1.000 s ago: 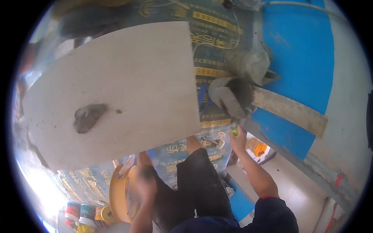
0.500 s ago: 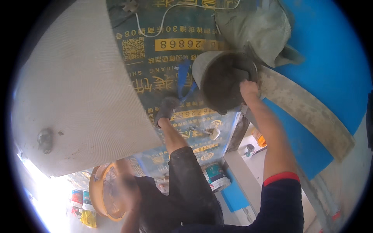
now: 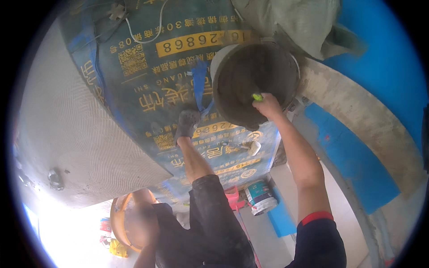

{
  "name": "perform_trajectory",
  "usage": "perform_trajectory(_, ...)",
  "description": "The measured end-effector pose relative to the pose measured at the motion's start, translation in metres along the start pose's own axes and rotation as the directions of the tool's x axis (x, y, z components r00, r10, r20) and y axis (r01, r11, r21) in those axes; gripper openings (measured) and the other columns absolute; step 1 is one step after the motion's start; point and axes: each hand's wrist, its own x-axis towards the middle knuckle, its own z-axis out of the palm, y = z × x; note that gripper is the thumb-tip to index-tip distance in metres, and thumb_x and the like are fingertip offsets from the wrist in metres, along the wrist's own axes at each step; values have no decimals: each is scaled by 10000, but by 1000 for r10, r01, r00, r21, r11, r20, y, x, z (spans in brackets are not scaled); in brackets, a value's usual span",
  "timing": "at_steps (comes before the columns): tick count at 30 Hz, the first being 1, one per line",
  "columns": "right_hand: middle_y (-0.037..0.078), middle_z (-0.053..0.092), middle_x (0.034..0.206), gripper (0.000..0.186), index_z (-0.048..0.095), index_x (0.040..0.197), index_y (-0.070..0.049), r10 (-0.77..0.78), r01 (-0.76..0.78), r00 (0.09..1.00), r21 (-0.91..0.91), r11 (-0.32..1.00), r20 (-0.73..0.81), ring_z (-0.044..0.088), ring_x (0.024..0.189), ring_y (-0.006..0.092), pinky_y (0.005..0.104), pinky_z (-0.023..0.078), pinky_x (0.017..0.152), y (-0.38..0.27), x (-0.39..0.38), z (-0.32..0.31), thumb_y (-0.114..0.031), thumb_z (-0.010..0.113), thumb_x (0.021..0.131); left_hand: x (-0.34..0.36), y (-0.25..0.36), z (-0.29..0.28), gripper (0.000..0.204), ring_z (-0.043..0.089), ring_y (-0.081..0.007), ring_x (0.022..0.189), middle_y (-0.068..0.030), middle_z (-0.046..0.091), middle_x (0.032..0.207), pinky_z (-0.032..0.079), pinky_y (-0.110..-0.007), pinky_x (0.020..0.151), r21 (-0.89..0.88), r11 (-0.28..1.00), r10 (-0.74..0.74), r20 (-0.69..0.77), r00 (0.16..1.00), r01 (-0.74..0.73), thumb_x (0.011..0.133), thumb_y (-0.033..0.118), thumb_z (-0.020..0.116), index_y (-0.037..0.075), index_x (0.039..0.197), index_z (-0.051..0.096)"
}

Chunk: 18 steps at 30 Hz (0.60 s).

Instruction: The person applies mortar or adhesive to the back of a large tile using a notched trowel, spreading the material across the surface in several strokes.

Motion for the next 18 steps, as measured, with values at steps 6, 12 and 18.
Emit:
perform_trajectory(6, 228, 713, 940, 363, 725, 1031, -38, -53, 126, 974, 329, 936, -222, 681, 927, 410, 462, 533, 812, -17, 8, 25, -276, 730, 758, 14, -68, 67, 836, 500, -439, 1290, -314, 446, 1407, 425, -509, 1063, -16, 991, -128, 139, 982, 131, 890, 419, 649, 45, 1544, 284)
perform_trajectory(12, 229, 708, 939, 372, 710, 1057, -30, -193, 313, 906, 293, 903, -376, 679, 919, 413, 456, 532, 812, -18, -5, 20, -268, 721, 773, 21, -92, 85, 868, 488, -460, 1294, -318, 423, 1422, 405, -519, 1084, -1, 995, -95, 162, 982, 97, 873, 413, 653, 57, 1557, 252)
perform_trajectory(18, 224, 702, 921, 376, 695, 1051, -22, -222, 328, 905, 264, 907, -363, 676, 893, 417, 458, 525, 779, 9, -29, 10, -273, 721, 771, 2, -26, 26, 845, 452, -472, 1338, -341, 393, 1467, 366, -523, 1123, 81, 978, -202, 170, 964, 191, 903, 409, 622, 41, 1557, 233)
